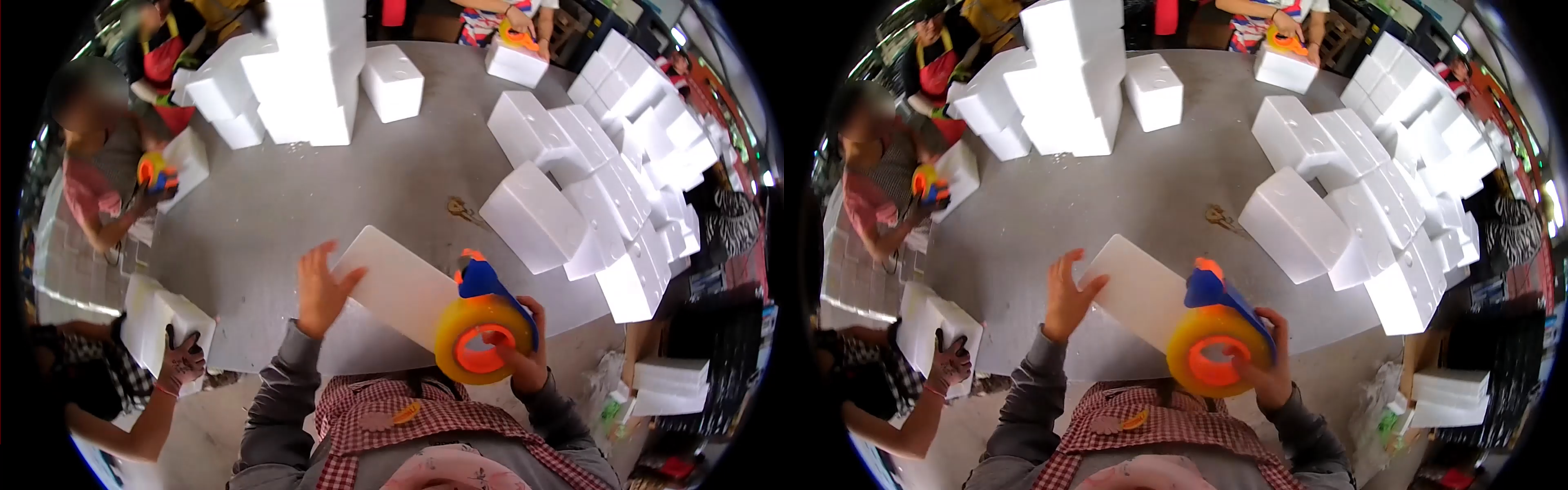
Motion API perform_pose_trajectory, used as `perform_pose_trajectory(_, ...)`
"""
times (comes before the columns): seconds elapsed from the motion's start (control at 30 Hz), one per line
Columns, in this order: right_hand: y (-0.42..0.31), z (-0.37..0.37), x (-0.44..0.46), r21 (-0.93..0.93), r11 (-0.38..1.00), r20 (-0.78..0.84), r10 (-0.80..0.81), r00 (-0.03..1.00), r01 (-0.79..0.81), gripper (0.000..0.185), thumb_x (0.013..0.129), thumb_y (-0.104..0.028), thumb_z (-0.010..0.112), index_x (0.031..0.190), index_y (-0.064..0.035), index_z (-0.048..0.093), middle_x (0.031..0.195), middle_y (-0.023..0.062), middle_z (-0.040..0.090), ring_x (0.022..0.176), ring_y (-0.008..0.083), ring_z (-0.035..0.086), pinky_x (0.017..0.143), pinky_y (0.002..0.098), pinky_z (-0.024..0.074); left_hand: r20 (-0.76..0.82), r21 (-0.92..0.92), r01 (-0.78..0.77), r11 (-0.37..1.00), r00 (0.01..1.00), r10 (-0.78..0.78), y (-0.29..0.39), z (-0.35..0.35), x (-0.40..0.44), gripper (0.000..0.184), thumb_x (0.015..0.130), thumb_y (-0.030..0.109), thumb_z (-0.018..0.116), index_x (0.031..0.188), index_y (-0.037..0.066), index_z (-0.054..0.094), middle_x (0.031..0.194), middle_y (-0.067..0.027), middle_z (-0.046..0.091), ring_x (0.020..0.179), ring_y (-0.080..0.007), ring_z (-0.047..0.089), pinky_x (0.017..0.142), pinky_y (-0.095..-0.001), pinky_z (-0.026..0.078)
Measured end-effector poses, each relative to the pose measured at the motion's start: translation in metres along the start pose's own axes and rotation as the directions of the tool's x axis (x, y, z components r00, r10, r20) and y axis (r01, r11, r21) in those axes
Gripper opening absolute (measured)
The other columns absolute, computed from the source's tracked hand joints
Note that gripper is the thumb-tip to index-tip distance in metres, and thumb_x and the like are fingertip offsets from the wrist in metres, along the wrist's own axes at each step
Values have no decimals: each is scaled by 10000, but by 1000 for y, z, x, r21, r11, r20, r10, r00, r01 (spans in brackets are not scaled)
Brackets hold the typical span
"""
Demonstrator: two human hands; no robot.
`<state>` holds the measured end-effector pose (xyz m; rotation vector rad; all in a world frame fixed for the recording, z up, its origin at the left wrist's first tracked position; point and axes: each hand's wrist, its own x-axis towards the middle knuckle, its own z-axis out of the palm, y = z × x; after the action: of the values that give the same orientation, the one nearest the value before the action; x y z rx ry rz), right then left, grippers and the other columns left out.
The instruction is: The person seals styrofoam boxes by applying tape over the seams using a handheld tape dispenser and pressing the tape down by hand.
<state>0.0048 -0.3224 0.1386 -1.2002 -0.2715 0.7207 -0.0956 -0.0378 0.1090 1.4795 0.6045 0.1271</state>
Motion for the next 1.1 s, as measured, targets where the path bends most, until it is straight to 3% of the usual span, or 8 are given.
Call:
perform_pose_trajectory(0.07, -5, -2, -4, -186, 979, -12, -92, 996, 89, 677, 702, 12, 644, 1280, -44, 296, 1125, 114, 475, 1004, 240, 536, 898, 362, 431, -81, 13, -288, 958, 954, 288, 16, 26, -14, 403, 891, 453, 499, 1049, 85, 541, 944, 1, 551, 920, -124, 495, 776, -275, 391)
perform_pose_trajectory(0.13, -2, -5, -3, -749, 488, 178, -503, 846, 448, 690, 651, -14, 683, 1241, -76, 329, 1062, 117, 463, 931, 239, 540, 820, 347, 449, 349, -448, 122, 886, 936, 47, 30, 43, -28, 352, 913, 371, 491, 1103, 79, 537, 1029, -35, 573, 931, -165, 539, 861, -340, 410)
perform_pose_trajectory(0.47, -17, 33, 2, -739, 236, 430, -555, 712, 630, 703, 572, 11, 699, 1221, -106, 456, 1088, 191, 462, 887, 306, 535, 730, 351, 466, 374, -713, 192, 675, 918, 134, 18, 40, -20, 239, 923, 276, 508, 1044, 75, 550, 971, 6, 565, 897, -89, 511, 851, -270, 401)
perform_pose_trajectory(0.67, -38, 45, 6, -855, 154, 373, -481, 793, 495, 559, 588, 4, 690, 1127, -87, 574, 1119, 188, 444, 890, 322, 548, 742, 367, 476, -207, -227, -578, 784, 815, 541, -1, -87, 76, 185, 901, 212, 535, 879, 32, 574, 837, -15, 580, 811, -115, 530, 735, -256, 421)
perform_pose_trajectory(0.73, -44, 38, 3, -894, 82, 376, -397, 837, 440, 546, 583, -8, 686, 1112, -89, 582, 1114, 189, 446, 878, 332, 552, 731, 379, 480, -207, 164, -354, 921, 900, 383, -27, -128, 105, 210, 880, 224, 547, 833, 20, 552, 744, -4, 548, 731, -109, 513, 672, -272, 422)
perform_pose_trajectory(0.9, -41, 31, 5, -922, 58, 356, -266, 896, 383, 589, 573, -26, 682, 1143, -105, 554, 1110, 185, 444, 855, 350, 553, 709, 394, 485, 144, 219, 4, 976, 989, -36, -178, -82, 147, 197, 849, 214, 548, 877, 20, 534, 745, -27, 568, 703, -124, 528, 653, -304, 441)
perform_pose_trajectory(1.0, -45, 34, 4, -916, 18, 384, -248, 890, 400, 623, 572, -33, 683, 1168, -137, 533, 1094, 169, 446, 849, 354, 550, 698, 401, 488, -41, 128, 83, 988, 996, -78, -196, -70, 146, 273, 832, 235, 560, 1028, 50, 514, 801, -73, 607, 736, -168, 573, 676, -323, 456)
perform_pose_trajectory(1.1, -46, 35, 4, -895, 1, 434, -220, 873, 446, 632, 581, -26, 672, 1178, -171, 526, 1076, 149, 451, 873, 347, 549, 711, 399, 491, -281, 728, 126, 674, 951, 126, -164, -83, 143, 366, 835, 246, 576, 1147, 88, 472, 840, -107, 612, 771, -258, 599, 705, -381, 463)
